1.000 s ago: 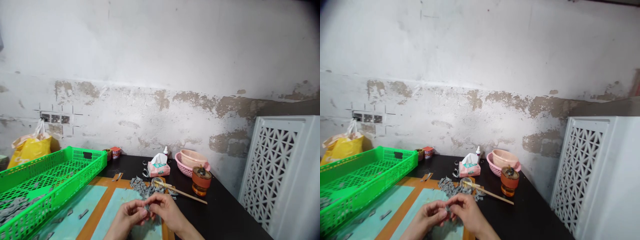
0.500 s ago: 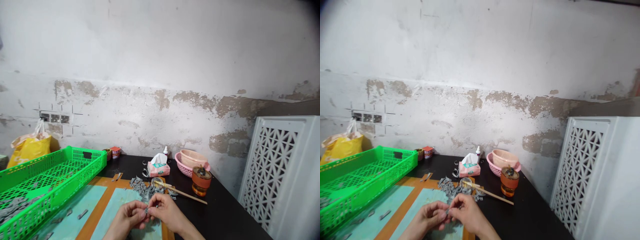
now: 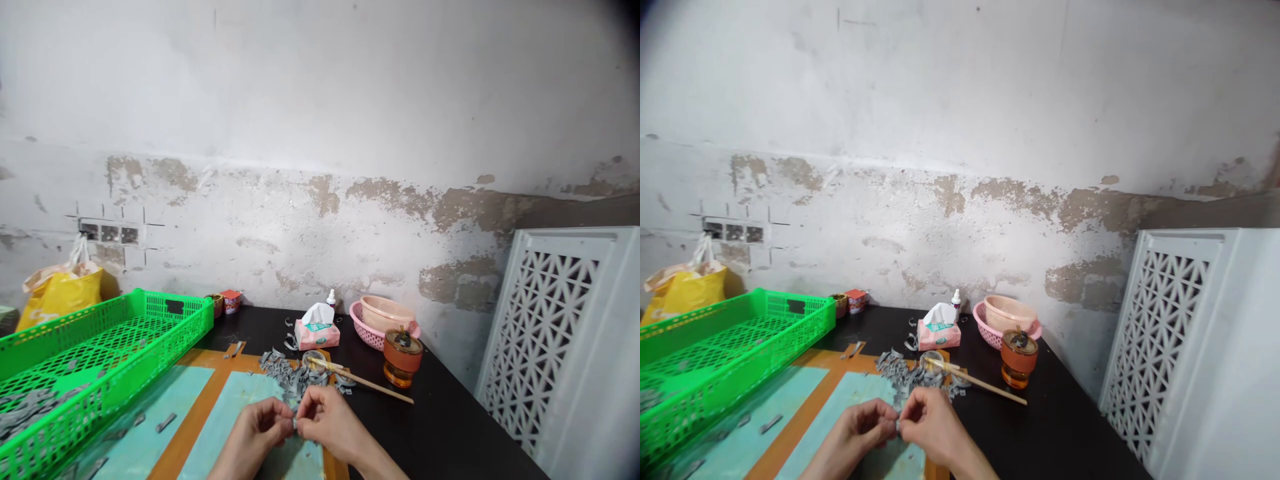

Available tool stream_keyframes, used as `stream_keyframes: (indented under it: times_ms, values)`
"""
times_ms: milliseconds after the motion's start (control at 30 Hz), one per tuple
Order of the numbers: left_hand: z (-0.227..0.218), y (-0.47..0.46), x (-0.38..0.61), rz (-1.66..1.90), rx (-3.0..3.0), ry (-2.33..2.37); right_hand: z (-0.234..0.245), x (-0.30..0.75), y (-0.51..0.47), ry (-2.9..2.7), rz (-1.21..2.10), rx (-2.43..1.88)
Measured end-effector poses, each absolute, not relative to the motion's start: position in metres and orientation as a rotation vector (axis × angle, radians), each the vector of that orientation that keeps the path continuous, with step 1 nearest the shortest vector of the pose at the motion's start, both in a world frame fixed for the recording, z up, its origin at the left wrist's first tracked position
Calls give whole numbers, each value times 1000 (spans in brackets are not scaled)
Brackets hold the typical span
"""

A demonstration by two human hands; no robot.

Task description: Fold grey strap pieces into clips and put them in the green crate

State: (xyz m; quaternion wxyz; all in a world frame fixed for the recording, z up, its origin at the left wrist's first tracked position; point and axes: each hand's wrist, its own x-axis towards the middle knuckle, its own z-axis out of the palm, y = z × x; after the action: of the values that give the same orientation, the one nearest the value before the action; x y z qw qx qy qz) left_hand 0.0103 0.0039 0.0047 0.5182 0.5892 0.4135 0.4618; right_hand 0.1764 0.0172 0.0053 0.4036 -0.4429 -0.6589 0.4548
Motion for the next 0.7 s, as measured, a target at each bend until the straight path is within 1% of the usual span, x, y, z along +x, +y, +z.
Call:
stream_keyframes:
  times_ms: [200,467,700]
  values:
    - [4,3,11,1105,1509,1037,7,175,18,-1555,1265,-1063]
    - [2,4,11,1136,1503,996,-1,171,23,-1473,1293,-998]
    - [7,5,8,1161,1463,916,8,171,21,-1316,1466,-842]
